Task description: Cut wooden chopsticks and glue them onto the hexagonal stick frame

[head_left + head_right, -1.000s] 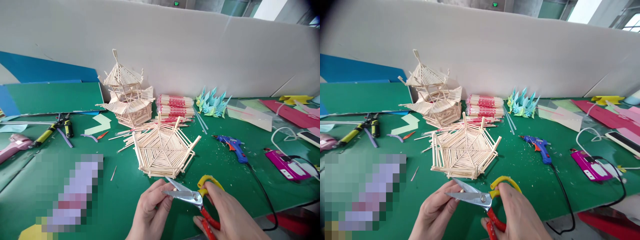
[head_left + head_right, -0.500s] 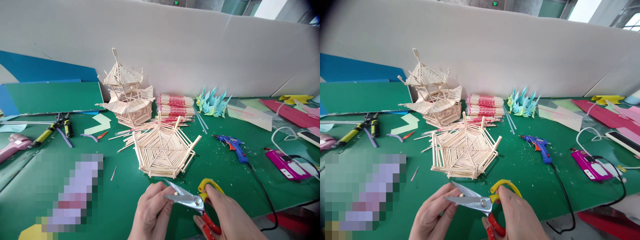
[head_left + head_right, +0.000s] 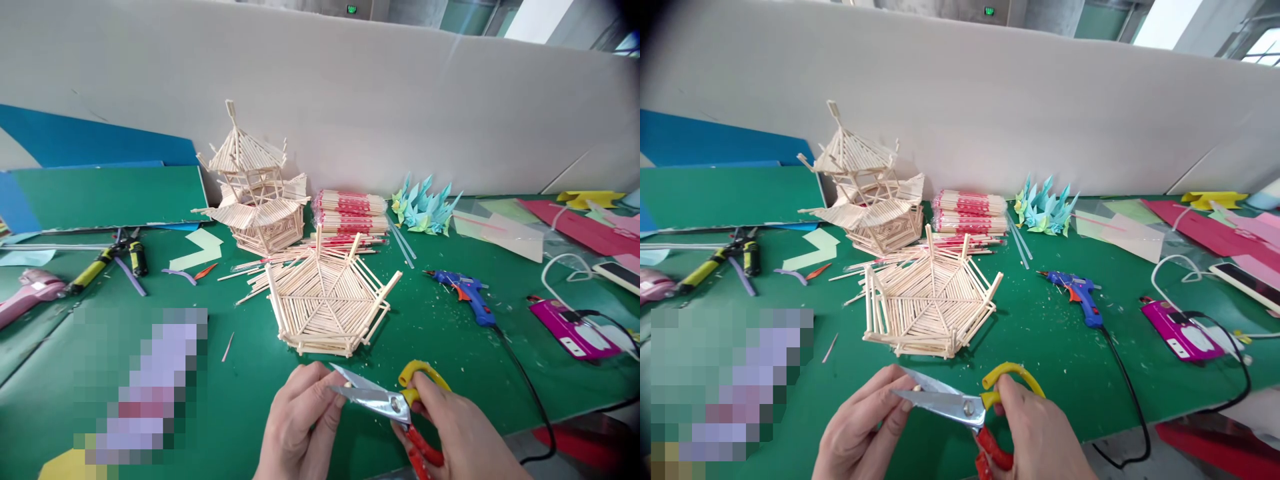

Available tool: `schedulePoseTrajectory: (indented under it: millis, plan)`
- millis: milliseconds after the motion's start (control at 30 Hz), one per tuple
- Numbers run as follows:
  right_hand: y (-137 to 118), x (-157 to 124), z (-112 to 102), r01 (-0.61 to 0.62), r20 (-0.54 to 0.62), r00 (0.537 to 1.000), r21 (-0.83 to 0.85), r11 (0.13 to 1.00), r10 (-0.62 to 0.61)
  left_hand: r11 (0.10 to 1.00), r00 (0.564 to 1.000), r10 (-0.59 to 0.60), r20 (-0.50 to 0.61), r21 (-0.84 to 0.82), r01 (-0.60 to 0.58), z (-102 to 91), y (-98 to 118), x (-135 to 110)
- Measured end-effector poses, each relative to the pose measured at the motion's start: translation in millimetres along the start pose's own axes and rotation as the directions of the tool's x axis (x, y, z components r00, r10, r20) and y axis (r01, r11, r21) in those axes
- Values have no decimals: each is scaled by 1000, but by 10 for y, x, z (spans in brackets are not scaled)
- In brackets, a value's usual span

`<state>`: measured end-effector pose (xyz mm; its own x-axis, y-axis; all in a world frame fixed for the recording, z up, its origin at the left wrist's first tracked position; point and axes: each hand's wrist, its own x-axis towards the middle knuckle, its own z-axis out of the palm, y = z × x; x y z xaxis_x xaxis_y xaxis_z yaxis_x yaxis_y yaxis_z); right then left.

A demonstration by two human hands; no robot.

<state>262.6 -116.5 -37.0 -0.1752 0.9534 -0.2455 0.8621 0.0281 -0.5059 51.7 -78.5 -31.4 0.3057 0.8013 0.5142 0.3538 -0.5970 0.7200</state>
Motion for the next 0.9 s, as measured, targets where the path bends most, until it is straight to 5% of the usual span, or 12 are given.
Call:
schedulePoseTrajectory:
  millis: [300,633,900]
  plan:
    - [50,13,46,27,-23,999,-45,999,-28,999,998,-16,-68,37,19,38,9,2]
    - [-19,39,62,131,-196,963,-263,956,-186,994,997,21,-74,110,-13,90,-22,42]
    - [-74,21,65,29,-106,993,-192,981,-50,989,993,35,-112,147,-19,111,-41,-27]
